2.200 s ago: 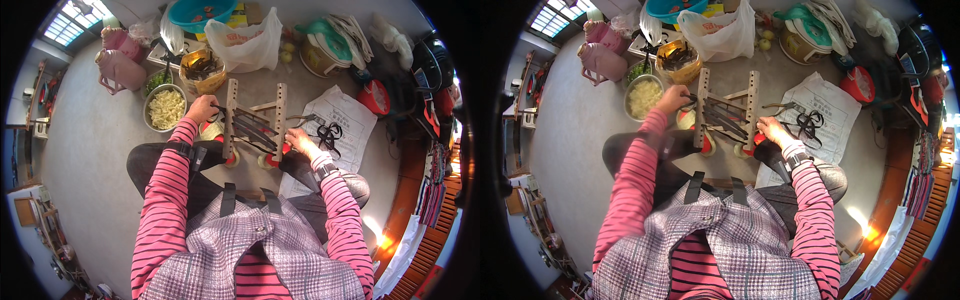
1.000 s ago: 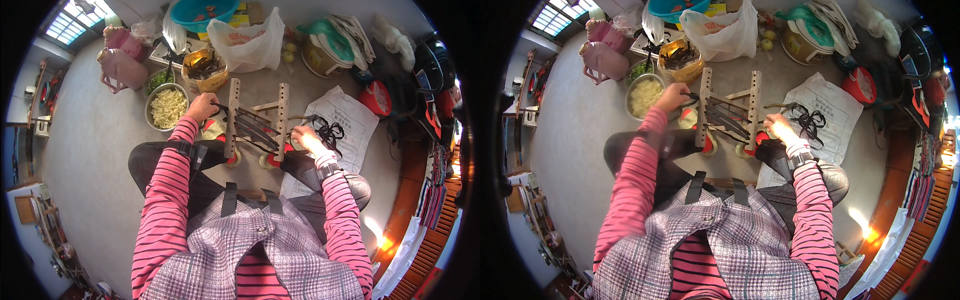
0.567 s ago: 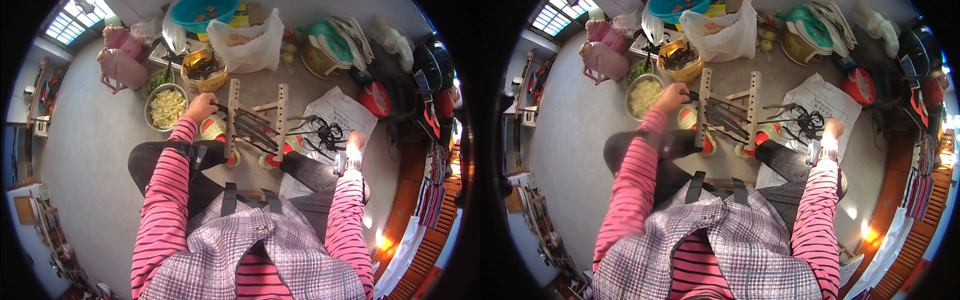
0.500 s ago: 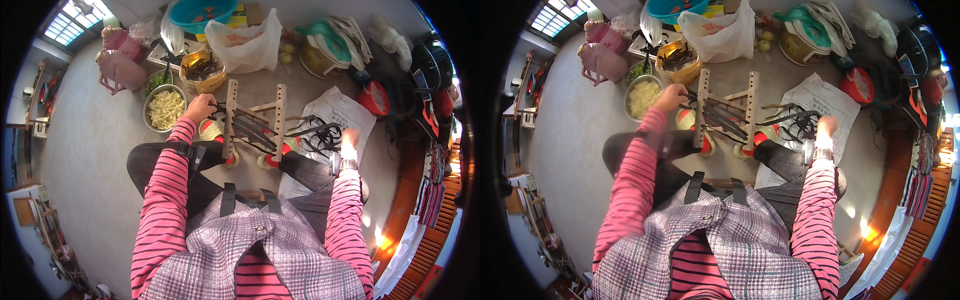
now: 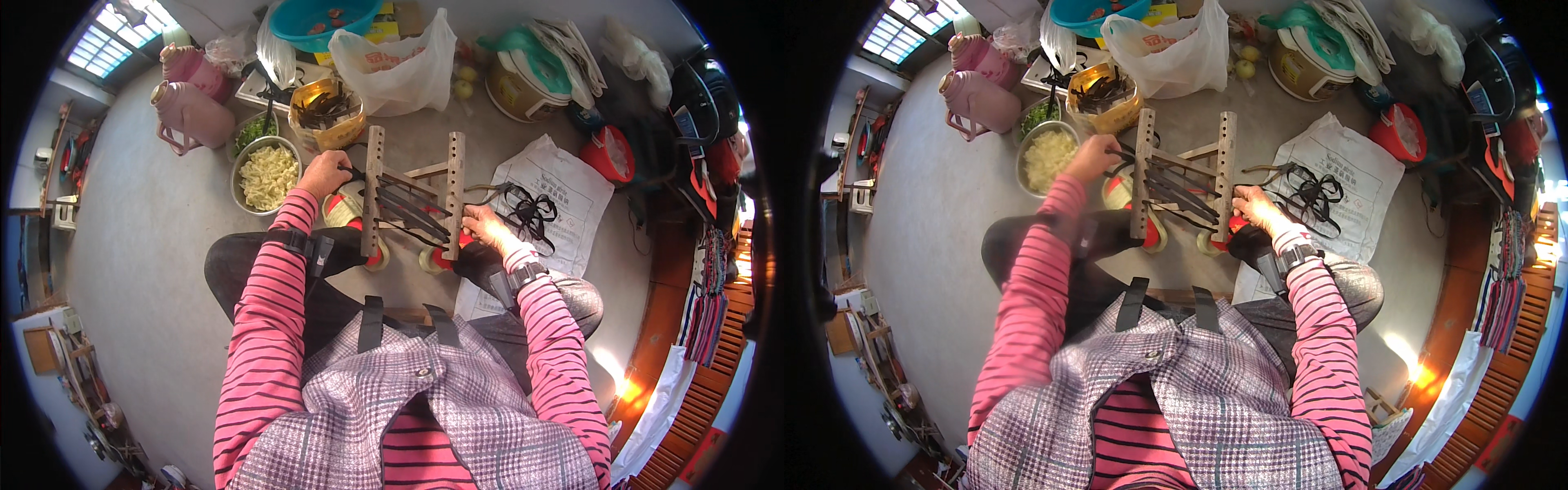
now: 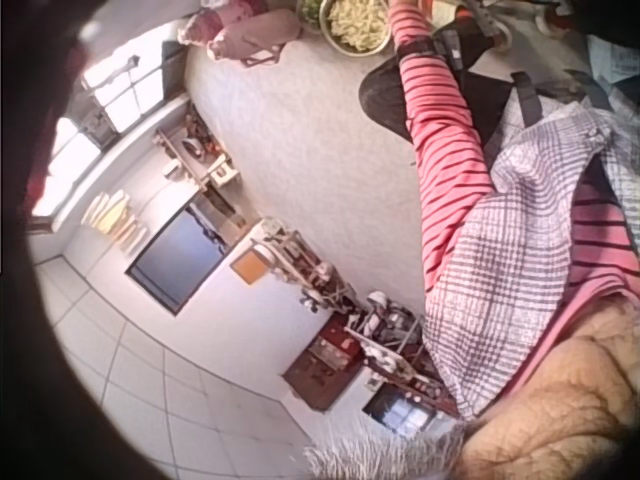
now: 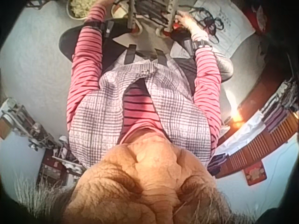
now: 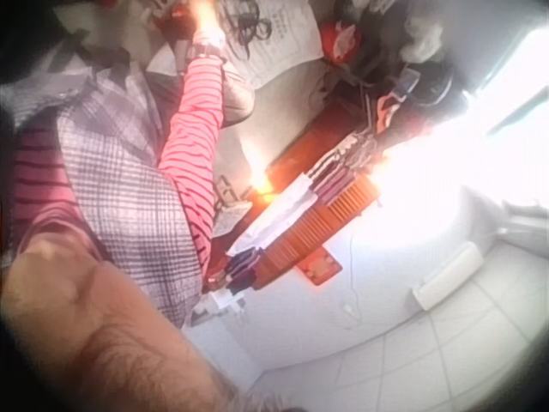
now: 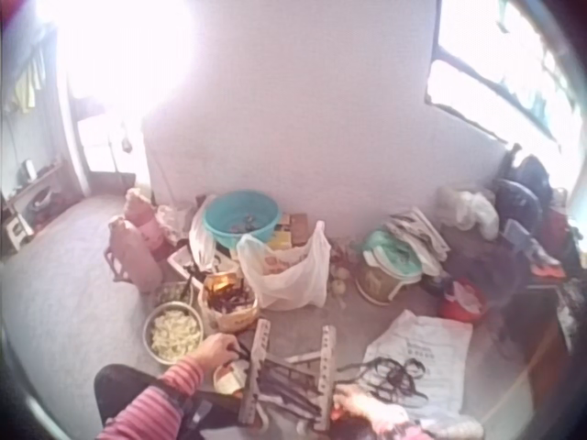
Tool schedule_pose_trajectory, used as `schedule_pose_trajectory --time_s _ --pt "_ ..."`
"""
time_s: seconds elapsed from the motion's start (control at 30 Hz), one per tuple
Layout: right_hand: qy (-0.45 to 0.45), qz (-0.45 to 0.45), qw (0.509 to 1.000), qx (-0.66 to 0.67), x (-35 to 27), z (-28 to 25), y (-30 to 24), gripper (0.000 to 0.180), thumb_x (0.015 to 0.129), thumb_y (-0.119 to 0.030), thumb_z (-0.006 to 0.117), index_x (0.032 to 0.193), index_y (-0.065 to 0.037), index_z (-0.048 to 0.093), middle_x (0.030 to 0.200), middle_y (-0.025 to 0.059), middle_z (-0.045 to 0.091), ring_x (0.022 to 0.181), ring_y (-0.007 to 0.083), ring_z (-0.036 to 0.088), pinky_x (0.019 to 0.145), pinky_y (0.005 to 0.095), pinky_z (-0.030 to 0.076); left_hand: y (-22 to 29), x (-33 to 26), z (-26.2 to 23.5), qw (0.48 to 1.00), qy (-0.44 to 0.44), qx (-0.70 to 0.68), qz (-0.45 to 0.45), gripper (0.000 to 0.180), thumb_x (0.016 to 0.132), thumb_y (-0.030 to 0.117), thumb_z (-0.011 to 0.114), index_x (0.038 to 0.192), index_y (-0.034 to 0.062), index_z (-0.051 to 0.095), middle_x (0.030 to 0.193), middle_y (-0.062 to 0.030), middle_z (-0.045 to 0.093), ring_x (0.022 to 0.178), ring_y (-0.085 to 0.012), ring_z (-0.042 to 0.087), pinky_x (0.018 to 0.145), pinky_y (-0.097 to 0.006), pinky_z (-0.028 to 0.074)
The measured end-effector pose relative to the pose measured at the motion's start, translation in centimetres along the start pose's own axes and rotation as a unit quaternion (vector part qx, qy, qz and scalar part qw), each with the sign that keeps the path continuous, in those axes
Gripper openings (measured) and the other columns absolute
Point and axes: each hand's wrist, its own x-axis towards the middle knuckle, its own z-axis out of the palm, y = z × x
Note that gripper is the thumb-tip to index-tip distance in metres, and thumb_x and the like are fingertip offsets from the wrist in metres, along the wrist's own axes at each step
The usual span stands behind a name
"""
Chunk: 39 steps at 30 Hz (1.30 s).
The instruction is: The person sits on the floor and assembles black straps onto a small wooden jig. They repeatedly thread the straps through slots, adjust tension, and use scissors to trim excess material. The person handles the straps and scissors directly, placing trimmed pieces aside.
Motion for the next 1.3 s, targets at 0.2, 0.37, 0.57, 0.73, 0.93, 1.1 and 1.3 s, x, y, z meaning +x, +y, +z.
schedule_pose_trajectory --time_s 0.2,0.37,0.57,0.73,0.93,1.1,1.3 --pt "0.119 -0.077 0.986 -0.091 2.1 -2.3 4.0 0.013 0.082 -0.012 0.055 0.076 -0.002 0.057 0.063 0.0058 0.057 0.054 0.0155 0.054 0.051 0.0324 0.044 0.0 -0.3 -0.2 1.000 0.003 0.000 0.005 0.023 0.069 0.014 0.069 0.088 0.0019 0.066 0.085 -0.0158 0.067 0.086 -0.0331 0.064 0.077 -0.038 0.050" --pt "0.427 0.140 0.886 -0.111 1.2 -11.5 8.7 0.017 0.076 -0.010 0.057 0.086 0.000 0.067 0.073 0.0165 0.067 0.070 0.0287 0.064 0.067 0.0415 0.049 0.1 -0.5 -0.1 1.000 0.005 0.014 0.014 0.022 0.069 0.015 0.070 0.088 0.0023 0.066 0.084 -0.0149 0.067 0.084 -0.0327 0.064 0.076 -0.038 0.050" --pt "0.525 0.129 0.834 0.109 -2.9 -19.3 11.5 0.018 0.081 -0.008 0.055 0.089 0.004 0.065 0.075 0.0164 0.067 0.062 0.0269 0.064 0.052 0.0388 0.048 -0.3 -0.2 0.0 1.000 -0.003 0.011 0.013 0.020 0.070 0.015 0.069 0.085 0.0032 0.065 0.082 -0.0137 0.067 0.083 -0.0325 0.064 0.075 -0.039 0.050" --pt "0.674 0.183 0.708 0.108 -4.8 -22.7 11.6 0.022 0.080 -0.011 0.057 0.090 0.008 0.065 0.092 0.0215 0.068 0.083 0.0317 0.067 0.067 0.0409 0.052 -0.5 -0.2 0.1 1.000 -0.004 0.028 -0.002 0.019 0.071 0.016 0.068 0.086 0.0046 0.066 0.083 -0.0134 0.067 0.084 -0.0326 0.064 0.076 -0.039 0.050" --pt "0.596 0.154 0.757 -0.221 -4.4 -19.4 9.3 0.032 0.080 -0.017 0.054 0.099 0.007 0.064 0.101 0.0270 0.065 0.090 0.0391 0.065 0.080 0.0446 0.050 -0.5 0.1 0.5 1.000 -0.006 0.026 0.000 0.019 0.071 0.016 0.067 0.087 0.0050 0.066 0.084 -0.0134 0.067 0.085 -0.0324 0.064 0.076 -0.039 0.050" --pt "0.445 -0.027 0.859 -0.250 -0.8 -10.8 5.0 0.030 0.084 -0.017 0.057 0.110 -0.005 0.064 0.107 0.0197 0.065 0.103 0.0348 0.061 0.091 0.0405 0.046 -0.4 0.2 0.4 1.000 -0.011 0.019 0.003 0.019 0.071 0.016 0.067 0.086 0.0042 0.066 0.084 -0.0136 0.067 0.085 -0.0323 0.064 0.076 -0.039 0.050" --pt "0.061 -0.069 0.995 -0.046 0.4 -0.6 0.1 0.031 0.089 -0.012 0.048 0.118 -0.003 0.056 0.068 0.0037 0.058 0.061 0.0125 0.054 0.060 0.0313 0.045 -0.2 0.0 0.4 1.000 0.005 0.023 0.009 0.017 0.070 0.013 0.067 0.084 0.0029 0.066 0.081 -0.0135 0.067 0.081 -0.0300 0.064 0.073 -0.037 0.050"
